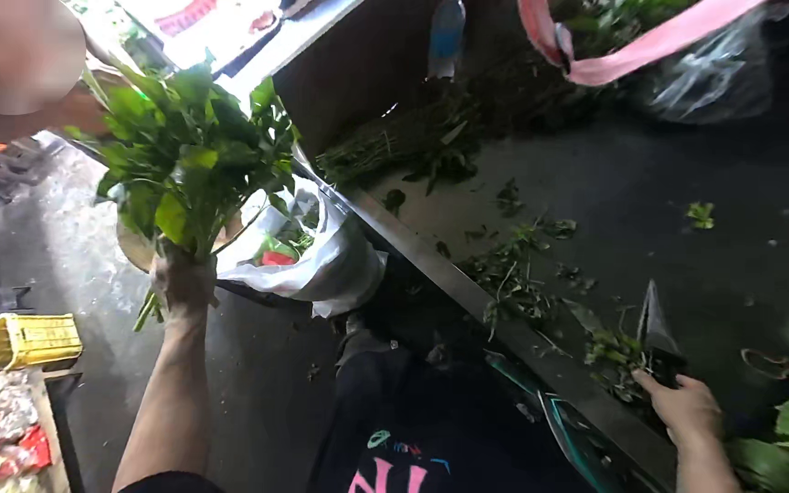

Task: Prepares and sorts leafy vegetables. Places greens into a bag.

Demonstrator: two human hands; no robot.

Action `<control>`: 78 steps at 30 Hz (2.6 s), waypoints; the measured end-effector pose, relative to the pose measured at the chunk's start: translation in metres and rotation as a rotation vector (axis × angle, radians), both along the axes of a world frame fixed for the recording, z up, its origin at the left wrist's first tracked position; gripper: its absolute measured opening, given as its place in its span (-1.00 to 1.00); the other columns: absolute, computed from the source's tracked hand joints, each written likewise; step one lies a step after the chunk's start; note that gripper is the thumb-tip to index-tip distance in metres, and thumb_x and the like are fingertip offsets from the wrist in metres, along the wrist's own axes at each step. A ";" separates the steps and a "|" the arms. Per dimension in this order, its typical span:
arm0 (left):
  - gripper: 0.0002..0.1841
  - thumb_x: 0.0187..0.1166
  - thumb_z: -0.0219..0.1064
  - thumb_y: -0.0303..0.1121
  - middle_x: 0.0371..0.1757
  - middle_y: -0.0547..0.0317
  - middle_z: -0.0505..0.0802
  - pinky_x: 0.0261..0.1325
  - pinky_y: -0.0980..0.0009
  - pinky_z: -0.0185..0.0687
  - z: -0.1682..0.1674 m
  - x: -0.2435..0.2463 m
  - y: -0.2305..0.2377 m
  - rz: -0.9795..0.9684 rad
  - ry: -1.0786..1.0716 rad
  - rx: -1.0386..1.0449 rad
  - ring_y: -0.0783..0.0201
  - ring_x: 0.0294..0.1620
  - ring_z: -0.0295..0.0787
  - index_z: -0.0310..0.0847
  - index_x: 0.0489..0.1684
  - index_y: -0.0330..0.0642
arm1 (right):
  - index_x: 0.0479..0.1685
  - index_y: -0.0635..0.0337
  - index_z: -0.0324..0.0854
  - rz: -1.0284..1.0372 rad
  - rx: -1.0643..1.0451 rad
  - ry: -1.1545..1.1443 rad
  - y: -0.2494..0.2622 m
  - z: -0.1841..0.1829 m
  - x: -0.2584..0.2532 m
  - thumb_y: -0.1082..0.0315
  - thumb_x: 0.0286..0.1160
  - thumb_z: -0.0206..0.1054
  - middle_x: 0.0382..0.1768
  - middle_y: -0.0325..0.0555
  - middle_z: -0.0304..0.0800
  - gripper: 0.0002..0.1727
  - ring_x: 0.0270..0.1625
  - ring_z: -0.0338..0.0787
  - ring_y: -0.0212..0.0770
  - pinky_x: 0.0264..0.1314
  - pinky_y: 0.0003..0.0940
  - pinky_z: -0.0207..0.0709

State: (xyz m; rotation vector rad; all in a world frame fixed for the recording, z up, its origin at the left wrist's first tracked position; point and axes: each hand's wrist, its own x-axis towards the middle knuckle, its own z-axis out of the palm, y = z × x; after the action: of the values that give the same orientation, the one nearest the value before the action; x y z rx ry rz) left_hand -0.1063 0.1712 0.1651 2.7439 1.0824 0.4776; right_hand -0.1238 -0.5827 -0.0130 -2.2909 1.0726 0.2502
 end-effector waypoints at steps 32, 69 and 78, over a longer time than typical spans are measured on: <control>-0.49 0.18 0.62 0.11 -0.24 -0.17 0.83 -0.11 -0.29 0.67 -0.079 0.118 0.121 -0.450 1.154 -0.449 -0.18 -0.11 0.81 0.72 -0.44 -0.25 | 0.62 0.24 0.34 1.109 0.350 0.328 0.646 0.016 0.078 0.03 0.84 0.02 0.17 0.24 0.79 -0.43 0.26 0.82 0.15 0.37 0.14 0.61; -0.08 0.33 0.52 0.30 0.36 -0.23 0.76 0.48 -0.32 0.47 -0.154 0.186 0.133 -0.585 0.537 -0.710 -0.22 0.42 0.68 0.48 0.59 -0.17 | 0.55 0.22 0.45 0.812 0.475 0.022 0.538 0.082 0.048 0.00 0.75 0.16 -0.22 -0.14 0.83 -0.42 -0.39 0.80 -0.31 -0.23 -0.29 0.78; -0.26 0.61 0.34 0.09 0.42 -0.41 0.67 0.39 -0.40 0.49 -0.161 0.013 0.127 -0.091 0.586 -0.706 -0.39 0.43 0.62 0.35 0.70 -0.16 | 0.46 0.38 0.47 0.974 0.615 -0.469 0.611 0.121 0.082 0.18 0.75 0.11 -0.11 -0.17 0.86 -0.50 -0.30 0.79 -0.42 -0.18 -0.41 0.77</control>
State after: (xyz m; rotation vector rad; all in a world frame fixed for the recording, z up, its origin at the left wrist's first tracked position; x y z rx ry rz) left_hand -0.0936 0.2979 0.0046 2.2858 0.9601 -0.6482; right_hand -0.0422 0.0287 0.1083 -1.9527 -0.3746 0.3298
